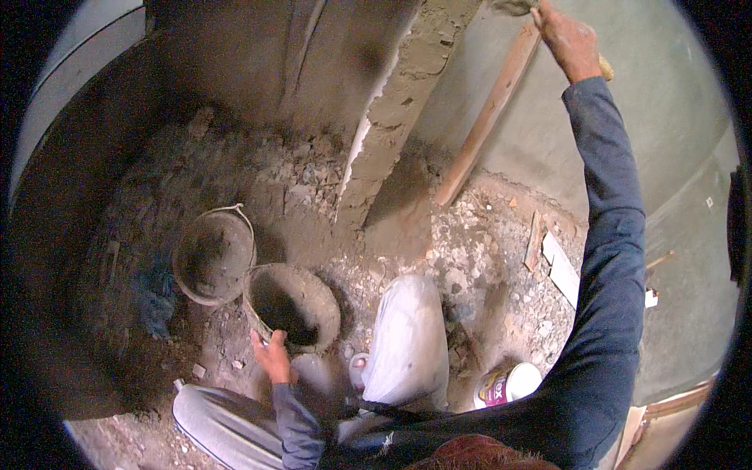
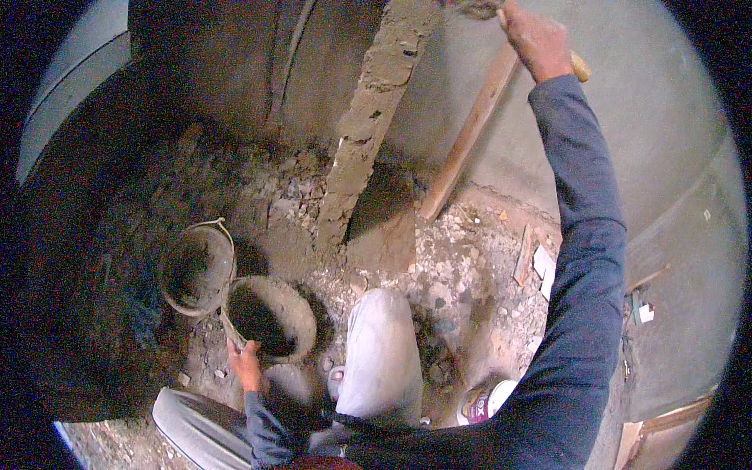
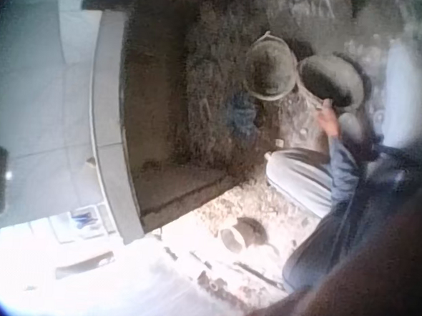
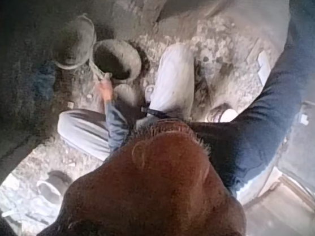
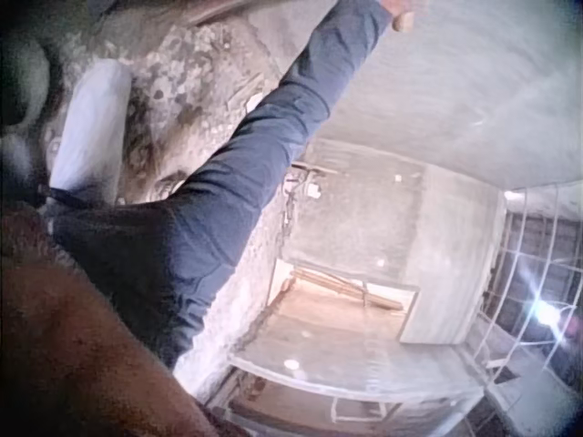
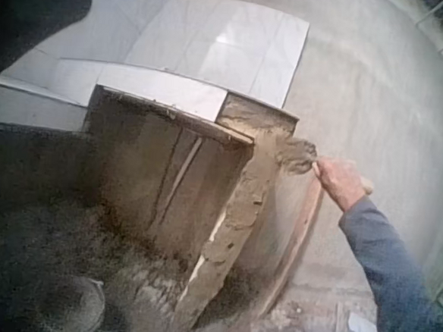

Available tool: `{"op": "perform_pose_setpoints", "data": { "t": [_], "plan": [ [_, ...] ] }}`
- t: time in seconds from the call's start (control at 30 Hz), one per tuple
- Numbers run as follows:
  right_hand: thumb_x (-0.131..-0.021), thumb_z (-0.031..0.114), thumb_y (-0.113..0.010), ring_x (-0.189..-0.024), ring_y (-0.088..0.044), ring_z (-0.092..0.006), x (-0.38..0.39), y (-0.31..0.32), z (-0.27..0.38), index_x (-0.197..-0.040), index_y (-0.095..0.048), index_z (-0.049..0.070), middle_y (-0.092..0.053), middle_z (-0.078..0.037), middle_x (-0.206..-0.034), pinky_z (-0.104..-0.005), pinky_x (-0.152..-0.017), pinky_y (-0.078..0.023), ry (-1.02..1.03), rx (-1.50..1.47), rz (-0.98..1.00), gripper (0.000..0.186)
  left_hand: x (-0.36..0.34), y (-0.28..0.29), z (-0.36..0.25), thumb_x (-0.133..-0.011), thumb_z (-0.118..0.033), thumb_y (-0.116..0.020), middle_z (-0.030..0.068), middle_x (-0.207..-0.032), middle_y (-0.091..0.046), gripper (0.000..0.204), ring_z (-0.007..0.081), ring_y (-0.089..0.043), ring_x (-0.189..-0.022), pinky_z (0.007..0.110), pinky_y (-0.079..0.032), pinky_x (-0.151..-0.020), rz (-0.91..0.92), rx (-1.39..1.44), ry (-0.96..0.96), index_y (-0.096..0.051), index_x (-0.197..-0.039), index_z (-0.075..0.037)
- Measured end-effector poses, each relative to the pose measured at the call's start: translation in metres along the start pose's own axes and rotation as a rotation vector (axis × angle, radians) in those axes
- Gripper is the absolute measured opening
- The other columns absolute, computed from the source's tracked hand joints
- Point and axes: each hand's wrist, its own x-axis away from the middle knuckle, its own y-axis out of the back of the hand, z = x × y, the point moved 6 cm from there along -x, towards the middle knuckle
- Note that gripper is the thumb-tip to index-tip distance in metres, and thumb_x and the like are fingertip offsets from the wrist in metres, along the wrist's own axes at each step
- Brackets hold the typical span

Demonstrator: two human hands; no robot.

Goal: The person uses pliers to pull nails from a wooden board, then hammers a nail back in, and finally uses a trowel to apply plaster to a concrete pillar.

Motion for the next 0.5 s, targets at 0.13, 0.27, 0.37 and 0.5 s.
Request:
{"op": "perform_pose_setpoints", "data": {
  "t": [0.13,0.27,0.37,0.5],
  "plan": [
    [-0.097,0.034,-0.052,-0.080,-0.067,-0.0386,0.006,0.028,-0.020,-0.094,-0.065,0.007,-0.069,-0.018,-0.088,-0.0511,-0.069,-0.051,-0.118,-0.027,-0.217,0.029,0.002,-0.011,0.005,-0.076,-0.005,-0.064,0.0125,-0.121,-0.056,0.070,0.0230,-0.053,-0.103,0.032,-0.042,-0.095,-0.002,-0.100,-0.016,-0.040,-0.139,0.012],
    [-0.093,0.023,-0.054,-0.076,-0.070,-0.0316,0.064,-0.009,0.034,-0.100,-0.053,0.012,-0.068,-0.011,-0.082,-0.0440,-0.058,-0.054,0.073,0.044,-0.008,0.013,-0.008,0.007,0.015,-0.075,-0.005,-0.064,0.0114,-0.118,-0.057,0.068,0.0225,-0.053,-0.101,0.031,-0.042,-0.093,0.021,-0.002,-0.003,-0.041,-0.137,0.012],
    [-0.090,0.017,-0.055,-0.079,-0.069,-0.0266,0.130,-0.027,0.101,-0.103,-0.053,0.011,-0.066,-0.009,-0.087,-0.0414,-0.057,-0.054,0.390,-0.065,0.006,0.014,-0.011,0.006,0.029,-0.076,-0.003,-0.063,0.0102,-0.116,-0.057,0.064,0.0219,-0.053,-0.099,0.031,-0.042,-0.092,-0.009,0.053,0.070,-0.043,-0.135,0.011],
    [-0.089,0.015,-0.057,-0.075,-0.068,-0.0219,0.151,-0.058,0.117,-0.109,-0.054,0.012,-0.062,-0.008,-0.083,-0.0403,-0.057,-0.053,0.456,0.091,0.091,0.021,-0.011,-0.004,0.031,-0.077,-0.001,-0.062,0.0088,-0.116,-0.056,0.059,0.0194,-0.052,-0.099,0.030,-0.042,-0.091,0.020,0.110,0.079,-0.045,-0.132,0.010]
  ]
}}
